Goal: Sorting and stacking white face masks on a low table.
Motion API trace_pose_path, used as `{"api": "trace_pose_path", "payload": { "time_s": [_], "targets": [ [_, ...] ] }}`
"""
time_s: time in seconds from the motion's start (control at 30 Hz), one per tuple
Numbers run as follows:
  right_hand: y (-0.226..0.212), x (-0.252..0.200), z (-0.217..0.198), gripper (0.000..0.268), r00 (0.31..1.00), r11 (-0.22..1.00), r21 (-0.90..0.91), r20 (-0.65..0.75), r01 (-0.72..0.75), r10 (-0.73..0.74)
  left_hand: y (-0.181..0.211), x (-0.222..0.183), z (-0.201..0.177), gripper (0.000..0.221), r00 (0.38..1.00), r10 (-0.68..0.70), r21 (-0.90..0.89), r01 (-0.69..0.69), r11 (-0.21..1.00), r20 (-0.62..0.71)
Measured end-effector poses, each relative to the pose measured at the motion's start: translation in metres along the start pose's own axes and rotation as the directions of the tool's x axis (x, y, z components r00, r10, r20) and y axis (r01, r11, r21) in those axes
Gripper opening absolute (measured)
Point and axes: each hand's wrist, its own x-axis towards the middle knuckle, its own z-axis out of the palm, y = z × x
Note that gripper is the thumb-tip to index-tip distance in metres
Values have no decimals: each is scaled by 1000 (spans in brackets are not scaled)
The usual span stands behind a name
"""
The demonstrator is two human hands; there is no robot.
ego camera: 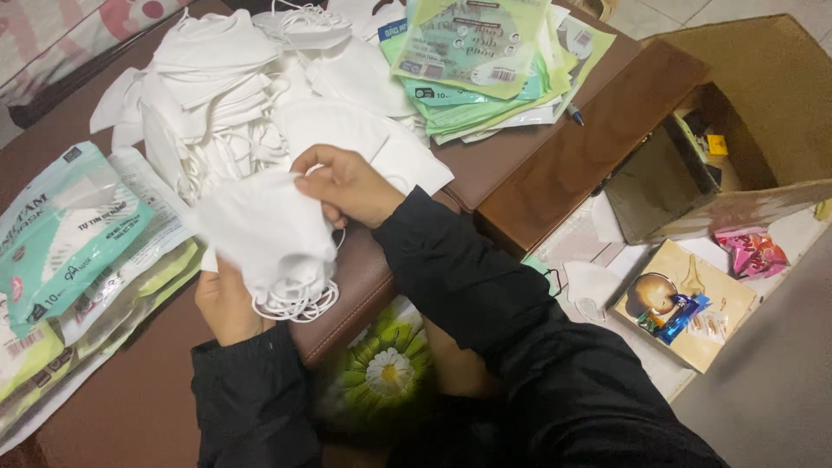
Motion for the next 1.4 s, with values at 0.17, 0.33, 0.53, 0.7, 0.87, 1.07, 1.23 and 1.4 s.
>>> {"api": "trace_pose_path", "payload": {
  "time_s": [0.17, 0.33, 0.53, 0.7, 0.87, 1.07, 1.23, 1.4],
  "targets": [
    [14, 2, 12, 18, 993, 927, -366, -108, -76, 39, 31, -20, 10, 52, 991, -51, -33, 56, 998, 121],
    [22, 5, 6, 18, 993, 788, -614, -106, -33, -41, 13, -10, 8, 29, 998, -48, -59, 50, 997, 28],
    [2, 16, -31, 25, 884, 344, -938, -120, 48, -451, 4, 0, -5, 28, 988, 22, 3, -23, 1000, 155],
    [-41, 3, -34, 68, 925, 13, -967, -249, -256, -286, 16, -7, 2, 30, 992, -1, -108, 14, 994, 125],
    [-41, 7, -30, 64, 934, -42, -958, -265, -283, -240, 8, 0, -3, 30, 990, -5, -103, 19, 995, 143],
    [-30, 7, -31, 46, 912, -86, -974, -161, -208, -377, 21, -12, 5, 28, 991, 20, -97, -7, 995, 136],
    [-21, 10, -35, 19, 819, 75, -996, -82, -47, -568, 16, -6, 2, 27, 987, 37, -73, -25, 997, 159],
    [-38, 7, -28, 13, 680, 396, -896, -164, 201, -715, 15, -7, 4, 30, 993, 41, -109, -30, 994, 107]
  ]
}}
